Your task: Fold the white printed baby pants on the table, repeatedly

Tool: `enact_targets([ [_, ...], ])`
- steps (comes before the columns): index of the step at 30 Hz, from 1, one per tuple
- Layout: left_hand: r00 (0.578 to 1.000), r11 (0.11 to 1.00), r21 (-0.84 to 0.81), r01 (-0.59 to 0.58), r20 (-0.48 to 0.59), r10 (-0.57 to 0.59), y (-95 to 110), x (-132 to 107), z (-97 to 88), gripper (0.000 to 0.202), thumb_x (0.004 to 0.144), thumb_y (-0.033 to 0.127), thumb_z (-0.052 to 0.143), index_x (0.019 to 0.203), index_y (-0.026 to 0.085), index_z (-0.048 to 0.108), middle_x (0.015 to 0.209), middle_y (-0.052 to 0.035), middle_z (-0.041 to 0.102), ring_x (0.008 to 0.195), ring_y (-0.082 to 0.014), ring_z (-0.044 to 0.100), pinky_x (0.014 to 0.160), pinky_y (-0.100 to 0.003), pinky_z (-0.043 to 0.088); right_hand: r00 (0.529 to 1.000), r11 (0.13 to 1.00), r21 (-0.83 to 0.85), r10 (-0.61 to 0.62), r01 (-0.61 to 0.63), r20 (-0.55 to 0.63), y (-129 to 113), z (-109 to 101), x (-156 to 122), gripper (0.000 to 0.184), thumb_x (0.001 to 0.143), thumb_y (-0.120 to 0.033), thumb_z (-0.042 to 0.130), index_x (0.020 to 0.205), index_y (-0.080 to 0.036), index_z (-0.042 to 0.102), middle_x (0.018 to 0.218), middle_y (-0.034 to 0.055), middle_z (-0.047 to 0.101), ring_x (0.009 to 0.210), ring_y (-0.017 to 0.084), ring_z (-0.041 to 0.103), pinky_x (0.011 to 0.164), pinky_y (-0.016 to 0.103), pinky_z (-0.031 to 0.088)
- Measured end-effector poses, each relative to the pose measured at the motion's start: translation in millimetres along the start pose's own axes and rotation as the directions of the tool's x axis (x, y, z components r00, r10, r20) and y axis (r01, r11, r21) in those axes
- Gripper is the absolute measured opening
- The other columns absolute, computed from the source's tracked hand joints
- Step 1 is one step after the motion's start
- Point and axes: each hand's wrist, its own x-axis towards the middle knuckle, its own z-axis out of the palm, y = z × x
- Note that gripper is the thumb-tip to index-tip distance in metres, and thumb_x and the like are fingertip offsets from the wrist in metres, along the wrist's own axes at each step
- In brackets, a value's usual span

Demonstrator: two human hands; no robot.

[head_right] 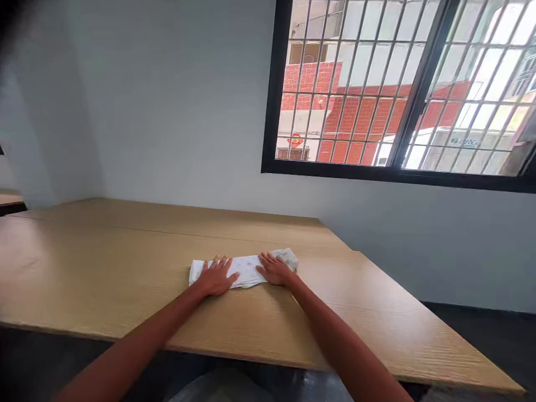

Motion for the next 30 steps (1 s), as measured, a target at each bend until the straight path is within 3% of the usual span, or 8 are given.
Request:
enact_targets([
  [3,1.000,1.000,0.005,0.030,-0.007,-0.030,-30,-10,-2.0,0.086,0.089,0.068,0.018,0.152,0.010,0.019,0.158,-0.0124,0.016,0.146,-0.0332,0.011,0.116,-0.052,0.010,0.999,0.999,0.009,0.036,-0.037,0.021,25,-10,-8,0.074,0.096,-0.054,0.027,0.151,-0.005,0.022,0.158,0.0156,0.014,0.146,0.027,0.009,0.118,0.044,0.011],
  [6,0.996,0.995,0.023,0.094,-0.001,-0.094,-37,-11,-3.6,0.087,0.090,0.065,0.021,0.151,0.003,0.021,0.157,-0.0163,0.016,0.146,-0.0328,0.010,0.117,-0.048,0.010,0.999,0.999,0.035,0.027,-0.027,-0.019,20,-12,-6,0.072,0.097,-0.053,0.027,0.150,-0.004,0.023,0.157,0.0186,0.017,0.145,0.030,0.012,0.117,0.049,0.013],
  [9,0.995,0.995,0.021,0.099,0.004,-0.099,-13,-1,-2.9,0.082,0.092,0.057,0.023,0.148,-0.003,0.023,0.156,-0.0217,0.017,0.145,-0.0357,0.011,0.117,-0.049,0.012,0.995,0.996,0.080,-0.035,0.042,-0.096,-16,-2,3,0.069,0.100,-0.053,0.017,0.152,-0.009,0.019,0.158,0.0137,0.015,0.146,0.026,0.010,0.117,0.047,0.013],
  [12,0.995,0.995,-0.021,-0.094,-0.019,0.094,24,10,2.9,0.072,0.092,0.046,0.030,0.151,0.005,0.022,0.158,-0.0153,0.015,0.146,-0.0332,0.011,0.117,-0.047,0.013,0.985,0.983,0.116,-0.125,0.139,-0.120,-52,10,9,0.061,0.102,-0.052,0.007,0.153,-0.021,0.020,0.158,0.0033,0.021,0.145,0.018,0.017,0.118,0.037,0.018],
  [16,0.986,0.985,-0.041,-0.165,-0.039,0.163,44,14,12.8,0.071,0.093,0.045,0.028,0.152,0.006,0.019,0.159,-0.0121,0.013,0.147,-0.0292,0.007,0.119,-0.044,0.007,0.987,0.984,0.109,-0.135,0.144,-0.081,-55,15,8,0.058,0.102,-0.050,0.015,0.151,-0.022,0.027,0.157,0.0034,0.026,0.145,0.019,0.018,0.117,0.040,0.018],
  [21,0.997,0.999,-0.007,-0.042,-0.064,0.041,-5,3,12.6,0.076,0.095,0.051,0.019,0.149,-0.003,0.020,0.157,-0.0199,0.016,0.146,-0.0299,0.012,0.117,-0.043,0.010,0.998,0.998,0.057,-0.021,0.024,-0.061,-6,5,-4,0.063,0.099,-0.048,0.025,0.151,-0.012,0.027,0.158,0.0125,0.019,0.146,0.026,0.013,0.117,0.046,0.012],
  [25,0.997,0.998,0.028,0.047,-0.063,-0.046,-49,-6,4.4,0.081,0.094,0.057,0.019,0.149,-0.002,0.021,0.156,-0.0209,0.017,0.146,-0.0292,0.014,0.117,-0.041,0.012,0.996,0.999,0.028,0.037,-0.035,-0.078,21,-8,-10,0.061,0.097,-0.050,0.032,0.145,-0.013,0.037,0.153,0.0160,0.032,0.143,0.032,0.022,0.115,0.047,0.018],
  [30,0.992,0.992,0.024,0.124,-0.014,-0.124,-26,4,-5.2,0.087,0.092,0.056,0.026,0.144,-0.013,0.023,0.152,-0.0307,0.020,0.144,-0.0383,0.017,0.116,-0.049,0.012,0.989,0.999,0.014,0.041,-0.040,-0.140,-1,-10,13,0.056,0.100,-0.048,0.025,0.142,-0.015,0.041,0.149,0.0176,0.038,0.139,0.033,0.030,0.110,0.049,0.025],
])
